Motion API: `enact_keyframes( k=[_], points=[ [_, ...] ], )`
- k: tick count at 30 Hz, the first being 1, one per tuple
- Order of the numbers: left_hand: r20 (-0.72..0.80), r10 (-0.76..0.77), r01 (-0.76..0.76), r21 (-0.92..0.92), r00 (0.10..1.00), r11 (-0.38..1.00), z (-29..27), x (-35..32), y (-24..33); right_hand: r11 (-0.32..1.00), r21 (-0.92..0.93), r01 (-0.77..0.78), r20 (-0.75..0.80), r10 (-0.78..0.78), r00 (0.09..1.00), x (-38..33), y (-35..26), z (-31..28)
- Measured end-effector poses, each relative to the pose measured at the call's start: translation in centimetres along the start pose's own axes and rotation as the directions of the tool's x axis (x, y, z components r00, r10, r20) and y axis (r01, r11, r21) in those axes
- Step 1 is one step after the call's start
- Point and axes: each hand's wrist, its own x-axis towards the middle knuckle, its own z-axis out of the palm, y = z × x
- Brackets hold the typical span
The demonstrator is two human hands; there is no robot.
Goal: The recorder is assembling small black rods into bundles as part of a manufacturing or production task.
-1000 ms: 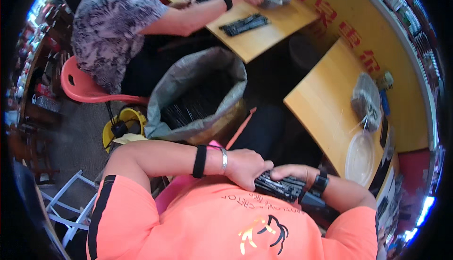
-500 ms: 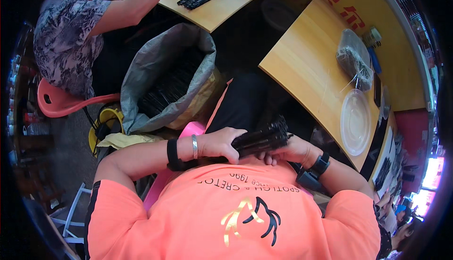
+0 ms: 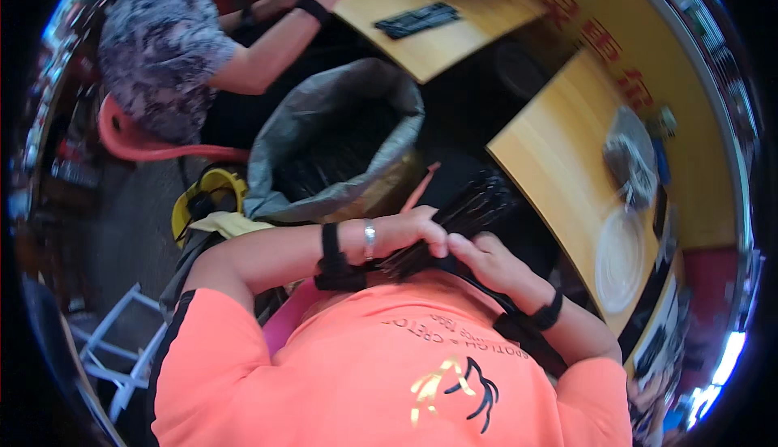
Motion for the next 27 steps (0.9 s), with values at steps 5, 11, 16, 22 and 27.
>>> enact_keyframes(
  k=[5, 11, 16, 22, 27],
  points=[
    [-0.075, 0.156, -0.168, -0.204, 0.985, 0.964, -0.2, -0.2, 3.9, 0.995, -0.025, 0.094, -0.190, -0.097, 0.977, 2.8, -3.2, -1.0],
    [-0.273, 0.395, -0.466, -0.286, 0.877, 0.837, -3.2, -4.3, 10.6, 0.982, 0.100, 0.160, -0.152, -0.144, 0.978, 10.7, -11.3, -1.0],
    [-0.396, 0.527, -0.612, -0.123, 0.752, 0.781, -11.4, -4.2, 11.6, 0.935, 0.104, 0.340, -0.053, -0.336, 0.940, 20.7, -11.7, -1.0],
    [-0.686, 0.387, -0.596, -0.086, 0.616, 0.798, -16.1, -2.6, 6.2, 0.923, 0.271, 0.274, 0.098, -0.310, 0.946, 25.6, -6.9, 1.8],
    [-0.721, 0.161, -0.507, -0.293, 0.674, 0.811, -16.5, -1.4, 1.6, 0.961, 0.255, 0.105, 0.171, -0.152, 0.973, 26.5, -2.8, 3.1]
  ],
)
